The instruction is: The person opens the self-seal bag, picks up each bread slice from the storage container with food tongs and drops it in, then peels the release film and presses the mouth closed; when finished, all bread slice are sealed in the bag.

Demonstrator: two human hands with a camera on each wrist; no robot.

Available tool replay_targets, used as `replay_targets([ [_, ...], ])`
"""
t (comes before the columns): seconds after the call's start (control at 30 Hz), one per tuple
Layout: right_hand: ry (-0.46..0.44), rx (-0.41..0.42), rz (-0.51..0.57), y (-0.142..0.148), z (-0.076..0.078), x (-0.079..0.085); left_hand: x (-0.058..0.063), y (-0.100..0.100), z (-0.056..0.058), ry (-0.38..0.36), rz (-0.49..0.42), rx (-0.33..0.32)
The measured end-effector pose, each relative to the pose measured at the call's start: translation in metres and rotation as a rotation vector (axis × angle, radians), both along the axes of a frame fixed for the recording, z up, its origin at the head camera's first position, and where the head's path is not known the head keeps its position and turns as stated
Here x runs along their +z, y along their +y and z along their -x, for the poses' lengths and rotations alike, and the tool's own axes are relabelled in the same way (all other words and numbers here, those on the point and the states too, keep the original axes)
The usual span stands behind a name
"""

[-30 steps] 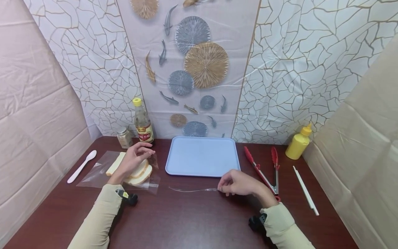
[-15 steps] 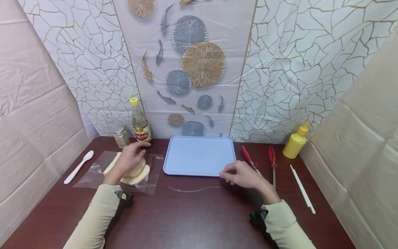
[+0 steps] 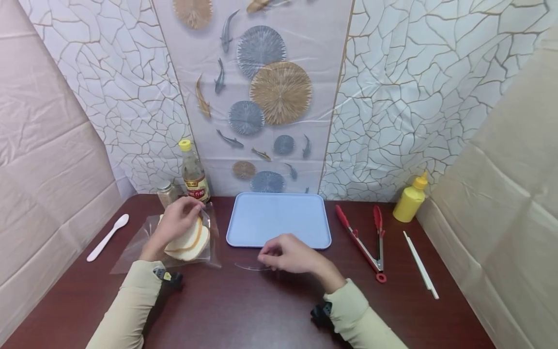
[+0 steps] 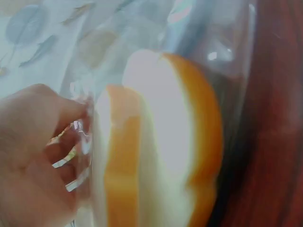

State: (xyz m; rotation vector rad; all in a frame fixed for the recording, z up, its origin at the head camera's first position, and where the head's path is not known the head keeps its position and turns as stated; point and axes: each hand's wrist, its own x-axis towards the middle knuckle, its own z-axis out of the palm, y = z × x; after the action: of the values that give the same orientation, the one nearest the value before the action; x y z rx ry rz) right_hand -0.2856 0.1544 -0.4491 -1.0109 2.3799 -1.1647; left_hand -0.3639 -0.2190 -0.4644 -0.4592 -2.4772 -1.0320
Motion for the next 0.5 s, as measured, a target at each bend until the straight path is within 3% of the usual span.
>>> replay_targets([
  [0.1,-0.051,0.029,0.025,-0.031,-0.001,-0.005,0.009,-0.003,-0.003,0.008,-0.159,0.043],
  [0.2,-0.080,-0.015,0.051,-0.061,-0.002,-0.011,0.019,-0.003,-0.006,-0.010,-0.296,0.090],
  [0.37,-0.156,-0.269,0.244,-0.105,0.003,-0.015,0.033,0.000,-0.012,-0.010,-0.442,0.088],
  [0.5,-0.149,-0.482,0.447,-0.127,0.010,-0.014,0.038,0.002,-0.014,-0.008,-0.495,0.051],
])
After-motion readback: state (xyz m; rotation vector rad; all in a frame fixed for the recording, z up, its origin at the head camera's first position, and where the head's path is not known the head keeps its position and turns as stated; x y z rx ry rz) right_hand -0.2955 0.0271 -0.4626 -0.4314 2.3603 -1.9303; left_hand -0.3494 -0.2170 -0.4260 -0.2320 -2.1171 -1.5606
